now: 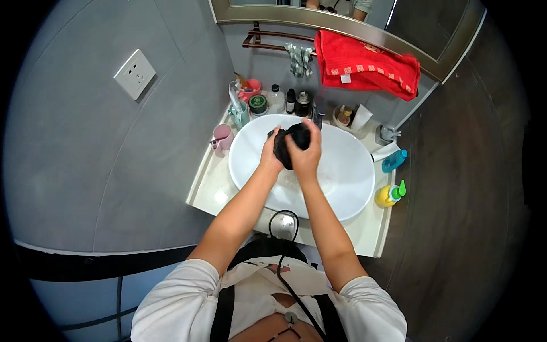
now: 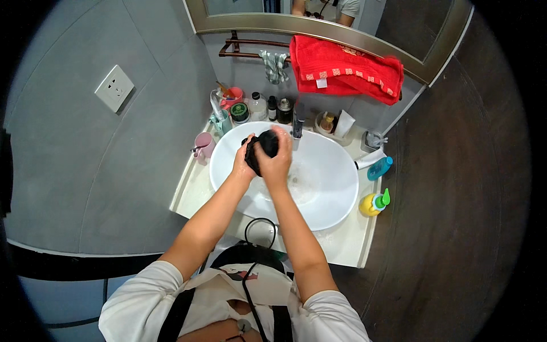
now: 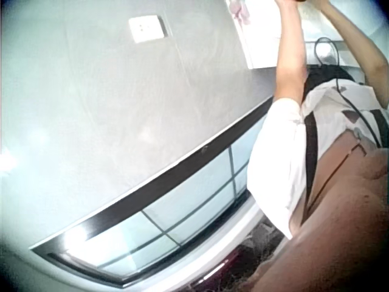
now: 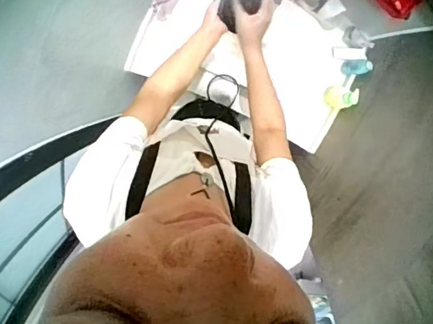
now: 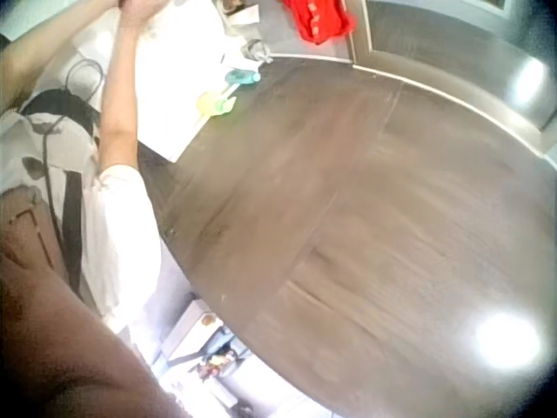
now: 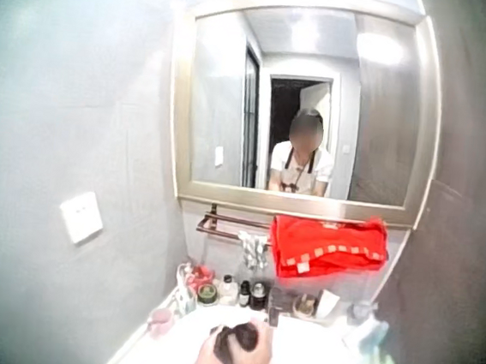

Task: The person washes a black garment by hand in a sink filled with water, scrubbing different sections of the fabric and wringing it out repeatedly.

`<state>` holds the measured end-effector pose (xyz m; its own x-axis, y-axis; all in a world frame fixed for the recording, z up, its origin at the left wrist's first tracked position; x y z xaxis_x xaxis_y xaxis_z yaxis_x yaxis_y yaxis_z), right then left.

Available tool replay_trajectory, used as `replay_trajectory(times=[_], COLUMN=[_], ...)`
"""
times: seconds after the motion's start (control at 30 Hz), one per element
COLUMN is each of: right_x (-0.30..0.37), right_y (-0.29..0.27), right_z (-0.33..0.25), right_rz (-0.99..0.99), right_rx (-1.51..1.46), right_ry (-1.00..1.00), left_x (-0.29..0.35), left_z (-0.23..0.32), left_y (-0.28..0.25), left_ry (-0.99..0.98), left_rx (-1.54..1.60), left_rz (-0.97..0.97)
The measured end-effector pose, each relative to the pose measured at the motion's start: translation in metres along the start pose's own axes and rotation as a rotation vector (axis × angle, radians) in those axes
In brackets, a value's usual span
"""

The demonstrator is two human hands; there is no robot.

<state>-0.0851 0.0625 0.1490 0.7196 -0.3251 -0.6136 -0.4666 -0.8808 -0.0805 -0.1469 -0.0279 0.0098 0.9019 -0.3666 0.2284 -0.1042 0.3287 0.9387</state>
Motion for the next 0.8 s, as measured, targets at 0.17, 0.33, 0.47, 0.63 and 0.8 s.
replay_trajectory(times=[0.17, 0.33, 0.47, 0.63, 0.8], right_x=[0.024, 0.005, 0.016, 0.014, 0.005], right_y=[0.013, -0.003, 0.015, 0.023, -0.003], right_z=[-0.021, 0.061, 0.025, 0.002, 0.047], right_rz=[-0.075, 0.085, 0.045, 0.174, 0.311], right_rx=[0.079, 0.092, -0.026, 0.101, 0.083], right_ry=[-0.127, 0.271, 0.059, 0.106, 0.315], left_x=[0.005, 0.023, 0.015, -0.012, -0.006], left_z=[-0.009, -0.007, -0.019, -0.009, -0.006], left_y=[0.009, 0.018, 0.019, 0.0, 0.012], left_ry=[-0.093, 0.115, -0.202, -0.177, -0.102], left_rx=[-0.083, -0.338, -0.118, -0.185, -0.492], left_rz=[-0.124, 0.347, 0.201, 0.093, 0.259])
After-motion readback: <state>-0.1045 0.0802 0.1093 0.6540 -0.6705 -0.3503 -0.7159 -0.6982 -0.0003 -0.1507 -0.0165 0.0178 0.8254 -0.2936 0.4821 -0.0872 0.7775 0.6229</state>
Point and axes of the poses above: each hand's wrist, its own x-axis away from the middle knuckle, its own y-axis out of the palm, z = x × y, the point moved 9 cm from there along -x, towards the middle knuckle, and after that the axes turned 1 degree about -y, right-handed, at the moved point
